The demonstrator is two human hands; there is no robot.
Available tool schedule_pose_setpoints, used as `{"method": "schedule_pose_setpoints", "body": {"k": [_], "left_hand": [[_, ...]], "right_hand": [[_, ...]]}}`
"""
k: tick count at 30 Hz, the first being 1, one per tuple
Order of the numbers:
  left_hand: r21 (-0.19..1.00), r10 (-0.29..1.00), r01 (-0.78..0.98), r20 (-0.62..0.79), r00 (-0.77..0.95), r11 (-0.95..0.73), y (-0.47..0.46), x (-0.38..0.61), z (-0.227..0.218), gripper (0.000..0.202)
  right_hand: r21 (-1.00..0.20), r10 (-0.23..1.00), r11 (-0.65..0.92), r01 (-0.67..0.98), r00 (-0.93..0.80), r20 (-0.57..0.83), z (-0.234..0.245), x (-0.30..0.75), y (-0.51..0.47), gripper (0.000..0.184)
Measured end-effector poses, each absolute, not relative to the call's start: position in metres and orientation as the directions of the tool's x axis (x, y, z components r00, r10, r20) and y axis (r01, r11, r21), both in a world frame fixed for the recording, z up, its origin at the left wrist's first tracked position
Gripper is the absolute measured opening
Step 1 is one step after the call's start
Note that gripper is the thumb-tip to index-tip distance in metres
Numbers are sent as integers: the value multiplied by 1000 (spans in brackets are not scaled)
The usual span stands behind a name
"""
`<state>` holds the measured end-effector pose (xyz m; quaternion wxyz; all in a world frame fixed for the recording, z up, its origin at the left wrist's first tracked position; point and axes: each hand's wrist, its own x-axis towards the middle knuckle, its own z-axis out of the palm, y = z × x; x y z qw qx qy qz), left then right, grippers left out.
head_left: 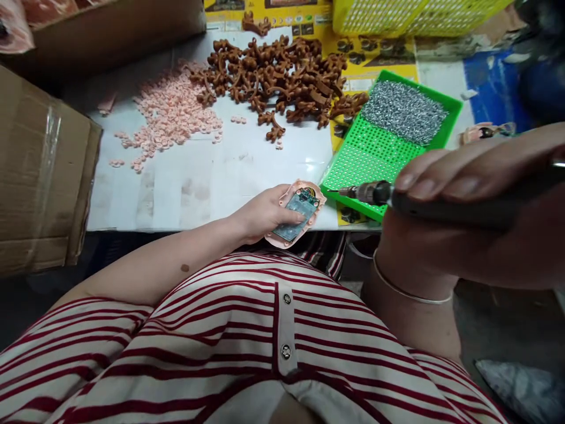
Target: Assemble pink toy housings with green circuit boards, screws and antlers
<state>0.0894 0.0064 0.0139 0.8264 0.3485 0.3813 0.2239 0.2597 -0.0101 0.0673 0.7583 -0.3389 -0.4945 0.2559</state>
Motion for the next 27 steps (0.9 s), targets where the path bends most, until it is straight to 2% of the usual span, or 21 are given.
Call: {"method": "schedule_pose_setpoints", "body": {"k": [1, 2, 7, 11, 16, 23, 27], "left_hand": [[745, 641, -113, -475, 602, 658, 6, 90, 14, 41], [742, 647, -121, -478, 593, 659, 6, 90, 13, 40], [738, 648, -122, -486, 586, 664, 7, 91, 10, 29], [734, 637, -125, -477, 605, 667, 8, 90, 11, 28], [747, 643, -133, -452, 618, 652, 8, 89, 11, 28], [742, 640, -156, -429, 638, 652, 8, 89, 8, 32], [724, 634, -164, -443, 633, 670, 9, 89, 9, 36]], "right_hand": [[-720, 683, 690, -75, 397, 613, 69, 247, -8, 8], [-691, 659, 718, -85, 405, 634, 70, 236, -7, 2], [-680, 659, 733, -5, 250, 709, 64, 225, -2, 17], [-645, 616, 764, 19, 277, 737, 60, 224, 1, 20], [-614, 587, 787, 62, 233, 775, 57, 220, 9, 49], [-619, 608, 785, -25, 224, 761, 55, 226, 11, 41], [-645, 634, 764, -1, 188, 751, 57, 225, 9, 42]]}}
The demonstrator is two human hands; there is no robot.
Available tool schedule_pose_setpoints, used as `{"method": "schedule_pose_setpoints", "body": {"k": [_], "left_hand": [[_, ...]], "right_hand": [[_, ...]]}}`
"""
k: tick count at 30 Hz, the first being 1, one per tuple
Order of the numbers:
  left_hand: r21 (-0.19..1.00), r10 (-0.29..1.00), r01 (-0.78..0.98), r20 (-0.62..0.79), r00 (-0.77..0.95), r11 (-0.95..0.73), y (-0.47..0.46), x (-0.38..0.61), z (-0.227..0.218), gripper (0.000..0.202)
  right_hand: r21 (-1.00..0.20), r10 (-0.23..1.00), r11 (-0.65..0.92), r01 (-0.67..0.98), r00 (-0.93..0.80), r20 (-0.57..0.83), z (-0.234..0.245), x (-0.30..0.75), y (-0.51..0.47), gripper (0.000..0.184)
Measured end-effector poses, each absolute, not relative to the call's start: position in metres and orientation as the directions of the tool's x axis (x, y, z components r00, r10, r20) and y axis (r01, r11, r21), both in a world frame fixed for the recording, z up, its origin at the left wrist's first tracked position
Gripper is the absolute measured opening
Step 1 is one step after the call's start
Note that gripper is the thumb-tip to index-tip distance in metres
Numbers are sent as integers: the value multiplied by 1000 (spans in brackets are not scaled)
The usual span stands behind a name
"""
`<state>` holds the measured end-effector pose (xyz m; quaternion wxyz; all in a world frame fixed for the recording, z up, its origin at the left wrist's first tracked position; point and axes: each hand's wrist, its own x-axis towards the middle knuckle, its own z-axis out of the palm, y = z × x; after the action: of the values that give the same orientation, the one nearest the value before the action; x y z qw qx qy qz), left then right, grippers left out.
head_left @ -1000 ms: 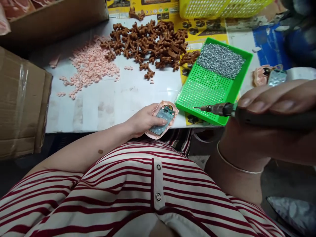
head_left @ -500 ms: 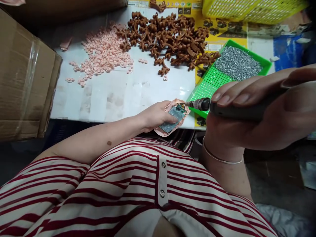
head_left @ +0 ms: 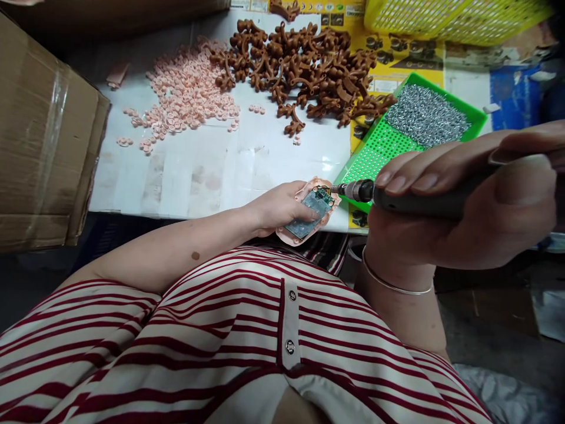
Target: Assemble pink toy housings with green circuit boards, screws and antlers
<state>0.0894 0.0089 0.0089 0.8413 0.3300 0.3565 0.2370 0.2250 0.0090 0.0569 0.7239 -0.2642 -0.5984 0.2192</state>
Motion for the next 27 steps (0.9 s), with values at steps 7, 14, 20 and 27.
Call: {"method": "schedule_pose_setpoints", "body": {"k": [7, 14, 20, 27], "left_hand": [[721, 623, -160, -438, 648, 674, 10, 89, 9, 32], [709, 607, -128, -480, 634, 694, 11, 90, 9, 30], [719, 623, -109, -503, 599, 686, 10, 91, 10, 23], [690, 616, -134, -521, 592, 712, 12, 90, 9, 21]], "right_hand": [[-660, 642, 750, 41, 198, 741, 58, 220, 2, 30], [-647, 646, 743, 174, 70, 760, 55, 225, 3, 41], [-683, 651, 721, 119, 221, 726, 41, 218, 18, 35], [-690, 667, 724, 11, 244, 704, 64, 225, 6, 21]]}}
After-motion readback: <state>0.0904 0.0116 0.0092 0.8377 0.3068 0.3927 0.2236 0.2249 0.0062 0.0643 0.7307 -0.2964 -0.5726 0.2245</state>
